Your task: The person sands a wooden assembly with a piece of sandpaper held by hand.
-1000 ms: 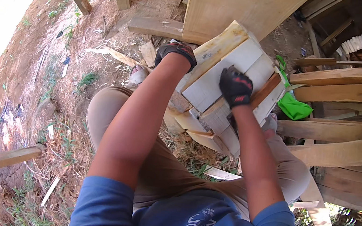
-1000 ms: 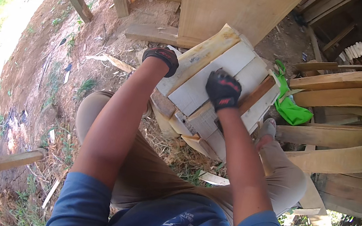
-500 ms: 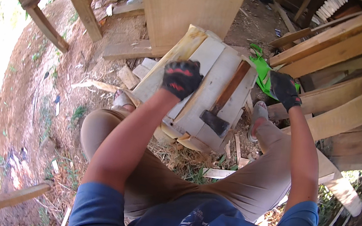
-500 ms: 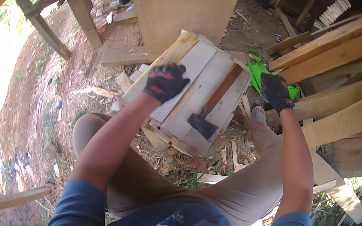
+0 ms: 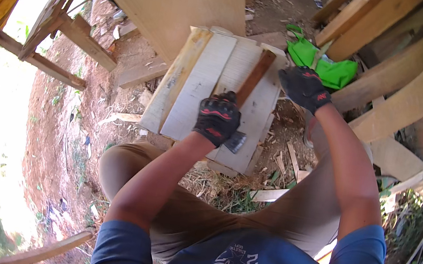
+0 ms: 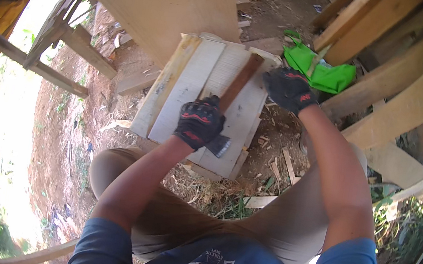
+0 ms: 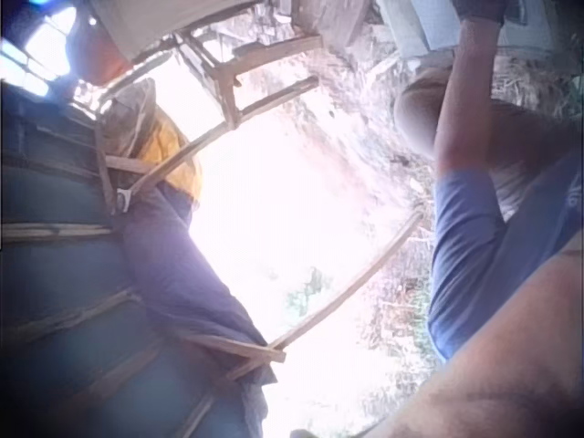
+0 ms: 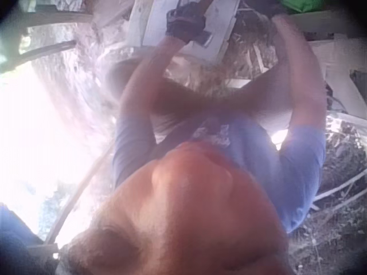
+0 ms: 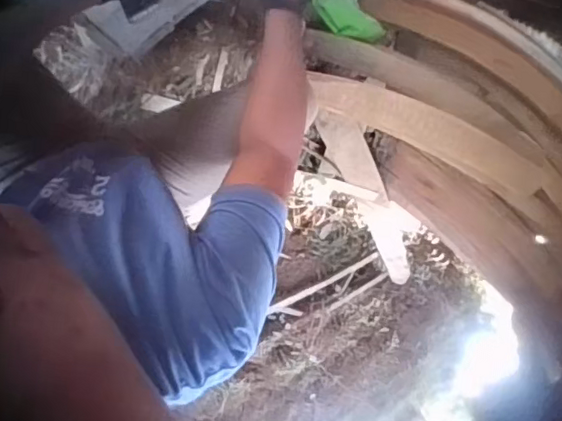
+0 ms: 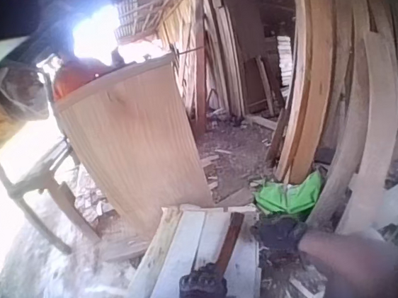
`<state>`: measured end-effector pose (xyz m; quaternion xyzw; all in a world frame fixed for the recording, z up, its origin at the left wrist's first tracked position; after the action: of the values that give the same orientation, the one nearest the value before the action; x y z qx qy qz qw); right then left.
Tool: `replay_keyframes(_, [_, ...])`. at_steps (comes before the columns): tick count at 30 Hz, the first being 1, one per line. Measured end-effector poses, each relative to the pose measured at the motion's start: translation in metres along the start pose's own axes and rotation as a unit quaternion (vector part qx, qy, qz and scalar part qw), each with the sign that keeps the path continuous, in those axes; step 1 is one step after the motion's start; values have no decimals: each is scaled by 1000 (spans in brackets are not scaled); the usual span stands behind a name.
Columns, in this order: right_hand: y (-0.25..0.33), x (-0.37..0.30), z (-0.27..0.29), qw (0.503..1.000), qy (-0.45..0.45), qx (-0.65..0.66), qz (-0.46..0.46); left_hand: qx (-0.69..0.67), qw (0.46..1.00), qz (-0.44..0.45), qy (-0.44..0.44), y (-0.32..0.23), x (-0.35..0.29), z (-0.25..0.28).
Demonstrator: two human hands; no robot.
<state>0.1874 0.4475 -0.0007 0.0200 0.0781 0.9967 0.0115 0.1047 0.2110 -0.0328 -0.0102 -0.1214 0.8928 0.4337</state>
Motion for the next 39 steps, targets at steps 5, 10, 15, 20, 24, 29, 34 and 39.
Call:
replay_keyframes(5, [-31, -16, -38, 997, 33, -44, 59, 1, 986, 126, 109, 50, 17, 32])
replay_keyframes(10, [-26, -33, -45, 983, -28, -53, 174, 6, 976, 213, 49, 133, 27, 49])
replay_keyframes(15, [44, -22, -14, 989, 36, -63, 130, -8, 973, 229, -4, 165, 17, 39])
replay_keyframes(20, [183, -14, -36, 931, -47, 39, 359, 19, 980, 199, -9, 154, 26, 42])
replay_keyframes(24, [187, 2, -62, 911, 16, -15, 412, 29, 969, 235, 74, 163, 24, 42])
replay_keyframes(29, [62, 74, -61, 969, -71, -75, 223, 5, 969, 212, 126, 162, 36, 44])
replay_keyframes(34, [138, 61, -66, 955, -13, -79, 287, -14, 970, 198, 140, 168, 36, 45])
replay_keyframes(39, [220, 13, -78, 891, -12, -28, 452, -9, 973, 194, 122, 167, 31, 47])
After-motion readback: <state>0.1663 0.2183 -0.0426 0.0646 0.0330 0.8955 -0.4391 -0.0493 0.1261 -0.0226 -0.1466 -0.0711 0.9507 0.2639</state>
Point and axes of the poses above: each hand's wrist, its own x-axis towards the middle knuckle, its own z-axis out of the back of the hand, y = z × x, the point moved 5 cm from there along x, towards the middle knuckle, and after that the axes turned 10 degrees about z, right-handed, at the moved point
